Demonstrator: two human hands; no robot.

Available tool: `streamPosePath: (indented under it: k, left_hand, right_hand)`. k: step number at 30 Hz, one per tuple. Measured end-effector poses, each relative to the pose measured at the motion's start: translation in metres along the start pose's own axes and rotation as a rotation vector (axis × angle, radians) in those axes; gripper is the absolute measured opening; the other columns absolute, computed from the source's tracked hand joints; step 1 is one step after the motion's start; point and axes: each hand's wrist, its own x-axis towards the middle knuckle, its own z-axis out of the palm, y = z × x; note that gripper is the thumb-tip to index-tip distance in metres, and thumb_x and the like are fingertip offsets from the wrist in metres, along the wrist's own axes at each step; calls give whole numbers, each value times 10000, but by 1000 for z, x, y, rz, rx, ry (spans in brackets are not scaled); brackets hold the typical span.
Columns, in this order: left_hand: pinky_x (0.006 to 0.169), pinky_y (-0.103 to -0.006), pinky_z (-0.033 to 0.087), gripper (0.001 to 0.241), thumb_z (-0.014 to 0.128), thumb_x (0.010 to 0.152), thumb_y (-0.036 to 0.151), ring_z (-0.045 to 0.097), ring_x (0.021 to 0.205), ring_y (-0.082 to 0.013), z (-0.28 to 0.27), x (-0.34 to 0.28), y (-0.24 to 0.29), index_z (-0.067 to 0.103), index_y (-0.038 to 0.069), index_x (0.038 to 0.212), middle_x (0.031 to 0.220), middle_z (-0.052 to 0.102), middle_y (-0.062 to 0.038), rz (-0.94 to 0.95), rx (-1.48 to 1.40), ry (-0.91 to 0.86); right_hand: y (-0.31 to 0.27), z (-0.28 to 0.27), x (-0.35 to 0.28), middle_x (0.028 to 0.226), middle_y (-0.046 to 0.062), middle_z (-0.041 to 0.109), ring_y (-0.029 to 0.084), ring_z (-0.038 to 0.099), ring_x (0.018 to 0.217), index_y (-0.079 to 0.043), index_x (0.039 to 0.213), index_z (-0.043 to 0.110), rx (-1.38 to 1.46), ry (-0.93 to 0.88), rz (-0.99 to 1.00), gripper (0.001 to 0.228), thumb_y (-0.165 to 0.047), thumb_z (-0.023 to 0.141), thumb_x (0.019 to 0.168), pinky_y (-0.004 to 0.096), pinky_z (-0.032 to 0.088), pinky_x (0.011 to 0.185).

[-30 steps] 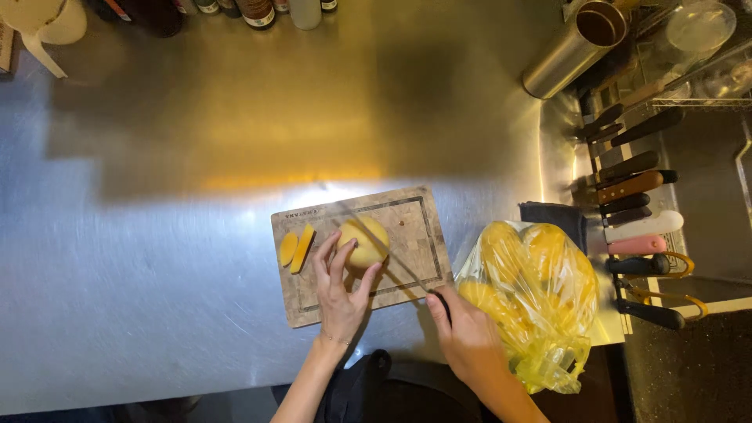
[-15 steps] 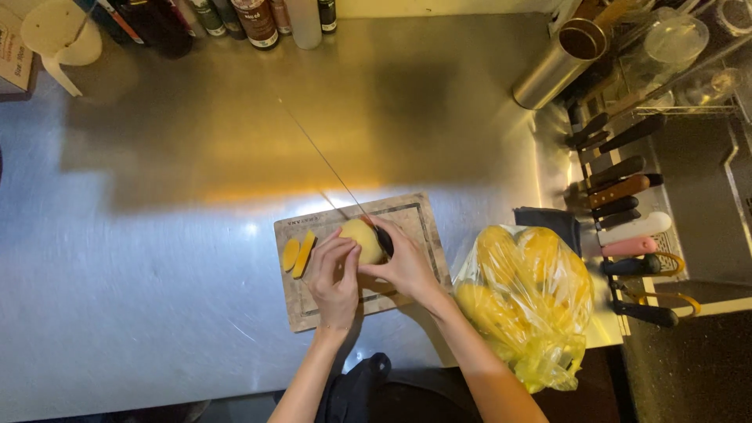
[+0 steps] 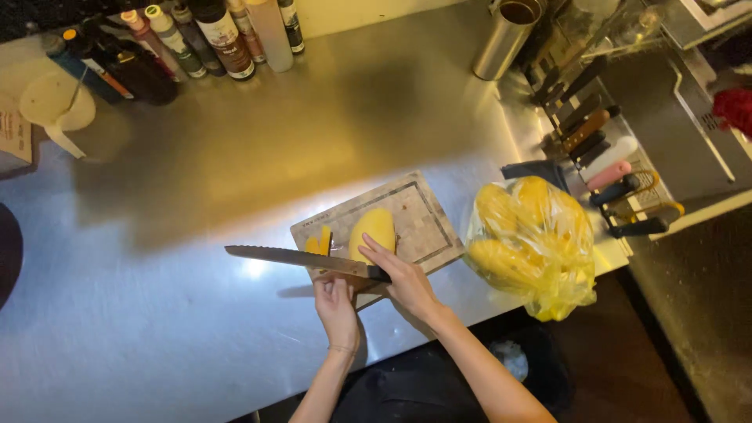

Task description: Slice mangoes on a cutting board using a serrated knife.

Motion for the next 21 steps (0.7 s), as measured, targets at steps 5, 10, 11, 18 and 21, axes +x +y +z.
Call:
streamPosePath:
  k: [5,10,11,18,21]
  left_hand:
    - [922,-257,553,154,578,1042,142,658,1000,-115,-12,0,28,574,-7,1079,1101,669,-72,-22,74,-222]
    - [800,-240,540,198,626,1007,158,654,870,-102,-8,-51,51,692,-9,1090,978,709,-50,-121,342,-433]
    - [760,-239,534,205,648,996,155,642,820,-103,-9,-69,47,729,-13,1081,918,715,-46,-175,430,-539]
    - [665,-248,584,163,746,931,107,711,721,-116,27,-222,-107,747,-49,979,824,757,-81,-457,496,-1111]
    - [686,-267,590,235,738,924,123,730,750,-146,66,-274,-194,703,-17,1110,869,770,-119,-398,625,-1182]
  right_hand:
    - [-27,3,-12,1588,198,372,386,497,1368,-28,1368,589,147,335,30,613,19,752,779,391,487,1027]
    - [-68,-17,-103,1122,100,706,204,620,866,-21,1219,687,200,783,413,283,-88,723,947,306,496,751]
    - [-78,-22,-127,905,66,741,116,540,583,-24,1165,727,383,870,680,210,-120,694,981,264,455,545]
    - [-90,-74,-329,769,15,705,23,416,525,-10,1236,689,306,1276,926,289,-198,583,1044,229,362,477]
    - [-80,-96,-392,742,45,667,32,378,475,-6,1271,661,370,1393,918,315,-207,584,1041,241,292,424]
